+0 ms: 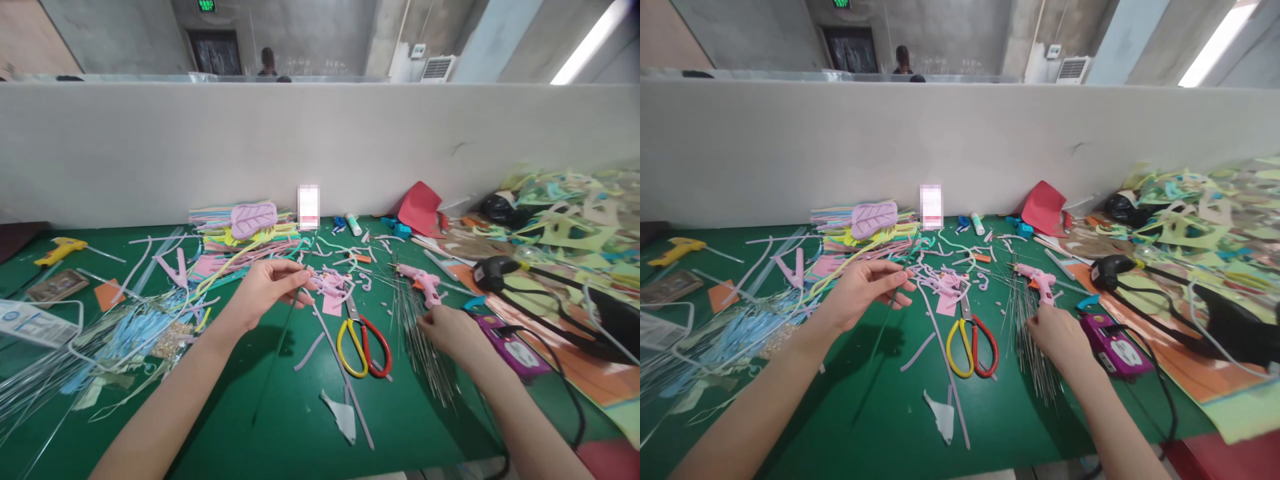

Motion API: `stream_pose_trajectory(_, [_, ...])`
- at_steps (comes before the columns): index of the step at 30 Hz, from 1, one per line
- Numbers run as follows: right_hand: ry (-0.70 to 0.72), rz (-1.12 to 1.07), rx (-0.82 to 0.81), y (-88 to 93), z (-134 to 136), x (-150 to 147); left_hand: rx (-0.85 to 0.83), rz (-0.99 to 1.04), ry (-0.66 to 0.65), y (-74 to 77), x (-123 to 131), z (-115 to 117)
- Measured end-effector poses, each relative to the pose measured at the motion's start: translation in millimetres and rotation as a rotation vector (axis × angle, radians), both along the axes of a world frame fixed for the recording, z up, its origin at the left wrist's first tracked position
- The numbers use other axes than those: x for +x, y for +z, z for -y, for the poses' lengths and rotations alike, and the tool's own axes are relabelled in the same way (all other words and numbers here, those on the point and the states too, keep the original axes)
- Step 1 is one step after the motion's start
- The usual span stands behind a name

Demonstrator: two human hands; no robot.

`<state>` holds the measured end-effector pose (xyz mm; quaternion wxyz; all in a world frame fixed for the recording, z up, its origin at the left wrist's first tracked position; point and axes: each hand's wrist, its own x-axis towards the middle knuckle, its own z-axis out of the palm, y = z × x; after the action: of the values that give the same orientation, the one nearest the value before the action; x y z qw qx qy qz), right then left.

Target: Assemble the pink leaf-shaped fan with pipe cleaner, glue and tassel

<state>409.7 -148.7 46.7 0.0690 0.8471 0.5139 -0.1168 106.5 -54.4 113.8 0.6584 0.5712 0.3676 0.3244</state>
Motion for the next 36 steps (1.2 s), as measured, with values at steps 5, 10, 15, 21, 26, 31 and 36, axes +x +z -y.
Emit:
stream_pose_trajectory(5, [0.044,-0.094,0.004,-8.0,-8.3,-0.3,-0.002,0.017,-0.007,-0.4,-0.3,-0.5])
stream_pose_trajectory(10, [0.034,-0.073,0.058,-11.9,-10.7,-3.3,0.004,0.015,-0.012,-1.5,-1.0,-1.9])
stream_pose_trajectory(15, [0.033,-0.062,0.062,-17.0,-9.0,0.9,0.021,0.011,-0.024,-4.4,-2.1,-3.3])
stream_pose_trajectory(21, [0.028,-0.056,0.03,-17.9,-10.2,3.3,0.009,0.019,-0.017,-2.7,-1.3,-1.5])
stream_pose_trajectory(26, [0.018,-0.084,0.012,-18.5,-12.2,2.8,0.016,0.031,-0.022,-3.3,-2.0,-1.8])
stream_pose_trajectory(31, [0.026,-0.191,-0.022,-18.4,-12.0,9.6,0.018,0.028,-0.026,-4.8,-2.6,-2.6])
stream_pose_trajectory(36, [0.001,-0.34,-0.044,-7.6,-4.1,16.2,-0.003,0.022,-0.025,-5.5,-1.3,-3.5])
